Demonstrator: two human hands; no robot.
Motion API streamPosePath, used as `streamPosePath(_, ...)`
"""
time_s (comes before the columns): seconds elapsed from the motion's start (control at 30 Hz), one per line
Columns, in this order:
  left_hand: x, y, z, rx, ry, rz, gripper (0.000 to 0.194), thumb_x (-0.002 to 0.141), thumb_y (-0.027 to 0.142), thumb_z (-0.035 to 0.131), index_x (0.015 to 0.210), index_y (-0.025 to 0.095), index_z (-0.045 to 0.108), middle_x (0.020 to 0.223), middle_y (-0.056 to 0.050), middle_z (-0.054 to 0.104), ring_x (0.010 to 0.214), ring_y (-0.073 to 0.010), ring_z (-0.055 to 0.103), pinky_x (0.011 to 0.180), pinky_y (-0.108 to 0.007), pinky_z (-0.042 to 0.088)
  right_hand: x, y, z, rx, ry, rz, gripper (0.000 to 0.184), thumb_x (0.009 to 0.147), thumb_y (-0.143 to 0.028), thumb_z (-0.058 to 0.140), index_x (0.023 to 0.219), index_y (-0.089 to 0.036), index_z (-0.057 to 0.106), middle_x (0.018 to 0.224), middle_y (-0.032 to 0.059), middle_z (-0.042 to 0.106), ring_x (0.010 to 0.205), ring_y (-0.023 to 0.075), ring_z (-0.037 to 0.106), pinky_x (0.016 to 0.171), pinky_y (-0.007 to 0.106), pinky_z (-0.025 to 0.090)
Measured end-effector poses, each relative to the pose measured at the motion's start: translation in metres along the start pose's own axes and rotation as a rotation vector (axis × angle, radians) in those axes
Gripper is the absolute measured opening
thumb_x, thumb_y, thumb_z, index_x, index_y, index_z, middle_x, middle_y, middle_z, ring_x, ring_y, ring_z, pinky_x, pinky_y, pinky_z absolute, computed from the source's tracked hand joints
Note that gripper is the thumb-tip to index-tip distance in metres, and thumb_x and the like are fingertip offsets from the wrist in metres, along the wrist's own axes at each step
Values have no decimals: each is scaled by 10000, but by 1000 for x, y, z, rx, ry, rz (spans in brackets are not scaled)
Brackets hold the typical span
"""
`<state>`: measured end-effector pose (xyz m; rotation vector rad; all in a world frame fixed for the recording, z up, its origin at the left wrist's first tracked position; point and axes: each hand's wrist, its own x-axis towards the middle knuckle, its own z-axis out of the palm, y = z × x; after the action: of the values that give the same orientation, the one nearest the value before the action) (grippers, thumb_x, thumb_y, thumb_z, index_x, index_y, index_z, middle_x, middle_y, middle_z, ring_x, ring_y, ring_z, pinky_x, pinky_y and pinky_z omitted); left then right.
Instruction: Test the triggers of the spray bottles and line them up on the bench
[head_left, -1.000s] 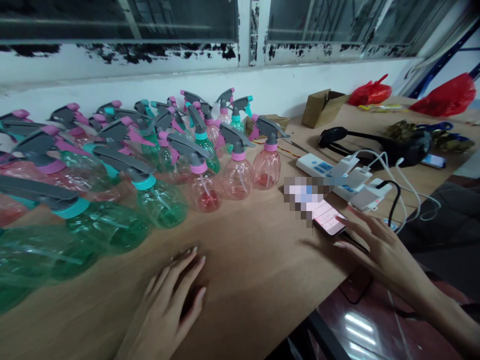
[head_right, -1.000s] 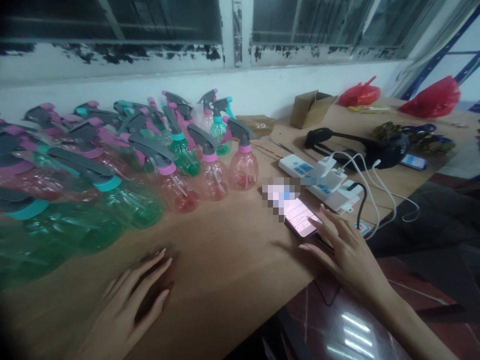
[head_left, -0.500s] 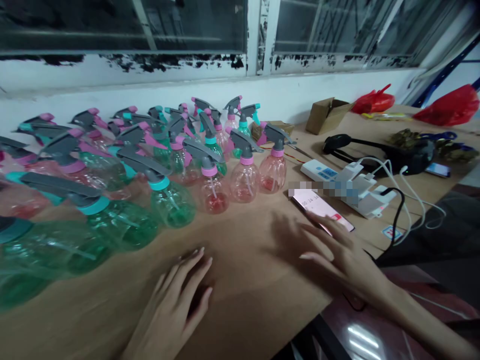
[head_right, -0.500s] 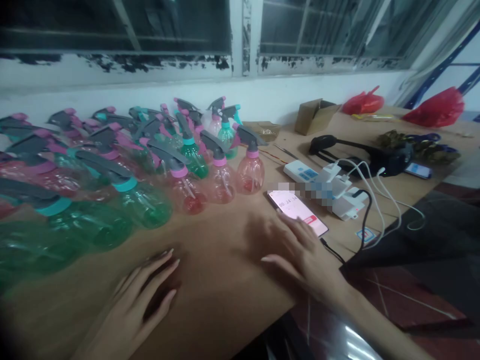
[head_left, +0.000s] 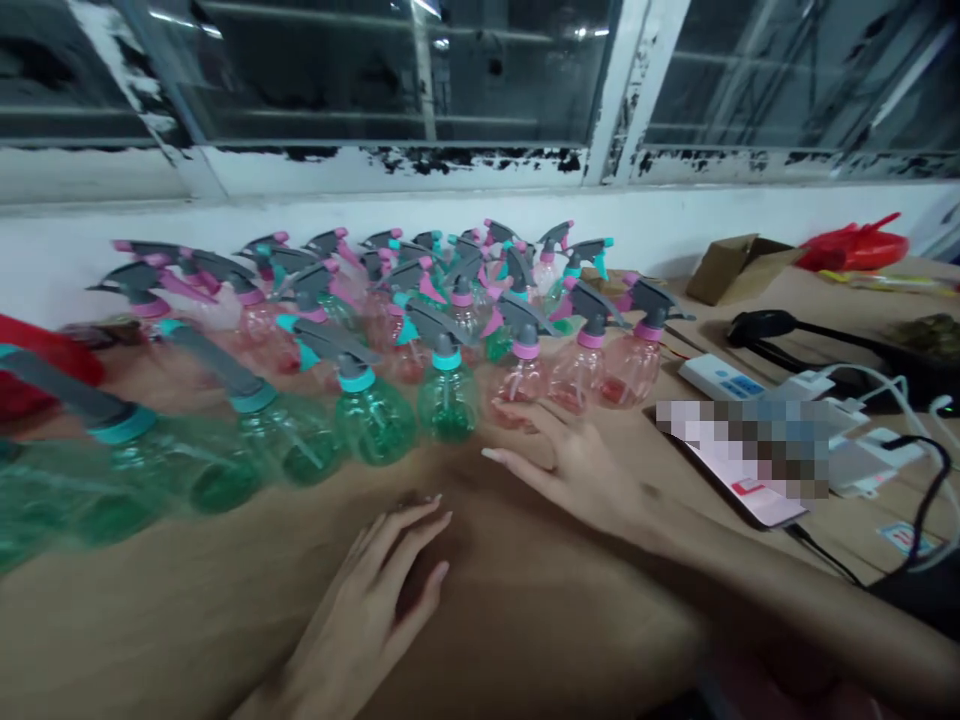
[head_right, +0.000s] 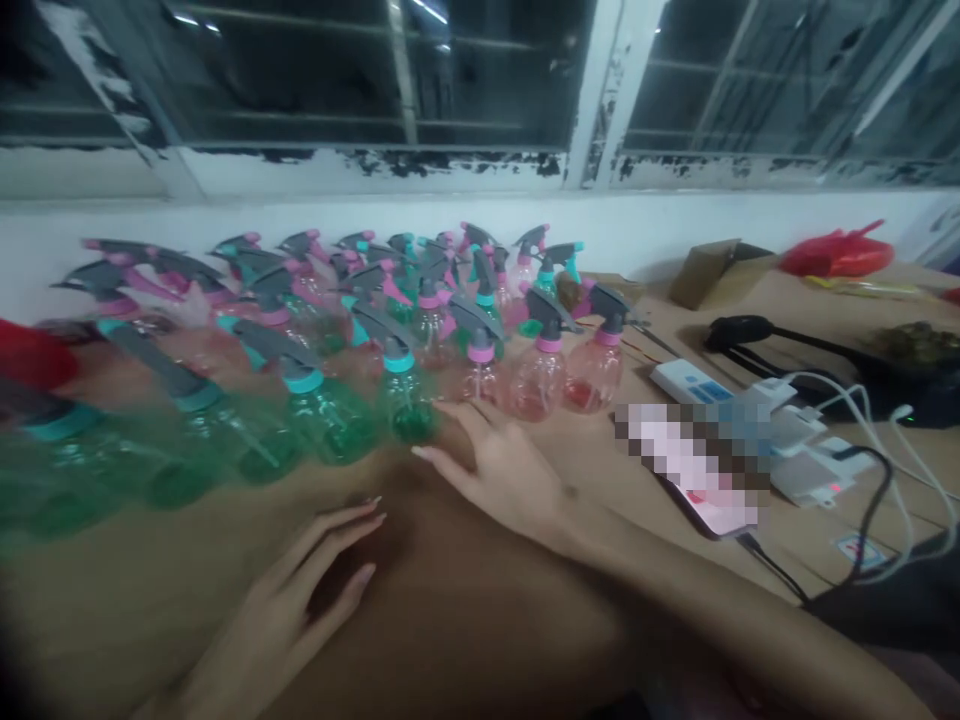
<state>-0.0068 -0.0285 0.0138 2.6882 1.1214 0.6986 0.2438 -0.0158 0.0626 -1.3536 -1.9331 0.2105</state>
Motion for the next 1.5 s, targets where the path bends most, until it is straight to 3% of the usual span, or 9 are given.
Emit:
streamPosePath(0.23,-14,-15,-21,-101,5,-101,269,971,312,431,1235,294,479,1229,-22,558,1096,-218,580,924,-397,480,35,-18,15,-133,133,97,482,853,-491,547,1204,-161,541,1102,118,659,944,283,644,806,434,510)
streamPosePath(0.47,-12,-16,-34,-176,10,-149,239,959,295,437,1182,280,521,1168,-31,590,1045,-222,604,886,-384,494,62,-12,38,-262,38,241,787,783,-696,462,1299,-102,455,832,133,705,753,345,673,644,466,512)
streamPosePath(0.57,-7,-15,-36,-206,18,-180,227,953,300,442,1161,278,532,1140,-31,599,988,-222,620,851,-392,506,68,-9,45,-293,14,266,772,790,-705,431,1284,-112,462,712,98,695,684,337,672,598,455,507)
streamPosePath(0.73,1,-12,-34,-322,34,-243,187,944,306,466,1111,283,546,1062,1,621,859,-180,637,698,-309,541,68,-11,46,-329,3,248,664,793,-697,437,1136,-142,559,905,161,697,795,358,674,616,465,516)
streamPosePath(0.93,9,-7,-21,-411,76,-317,245,915,303,514,1158,286,500,1129,-24,589,904,-192,626,682,-324,546,41,-23,31,-326,-29,212,665,800,-679,451,1138,-117,565,1014,183,678,828,377,677,636,482,530)
streamPosePath(1.07,18,6,-7,-394,116,-275,525,863,315,598,1325,263,354,1304,-85,464,1126,-246,535,903,-441,476,7,-33,14,-335,-46,164,676,809,-671,446,1174,-112,550,1095,177,660,908,384,663,680,500,536)
streamPosePath(1.23,28,31,15,-479,14,-158,878,758,343,736,1434,213,191,1414,-139,341,1302,-307,345,1036,-488,340,-34,-38,-5,-338,-79,140,686,755,-726,467,1108,-151,590,1008,147,681,795,368,677,604,504,535)
streamPosePath(1.37,29,45,30,-620,-33,-96,848,744,322,768,1411,265,247,1368,-93,418,1245,-290,422,1017,-468,368,-44,-35,-23,-278,-67,2,615,742,-673,556,1070,-154,588,1010,136,655,980,352,612,737,490,521)
streamPosePath(1.5,31,52,38,-670,-51,-41,800,735,371,781,1374,284,308,1352,-83,437,1239,-315,425,1012,-502,356,-34,-33,-44,-92,-123,3,457,682,-561,707,862,-162,573,879,88,640,838,263,617,695,391,518)
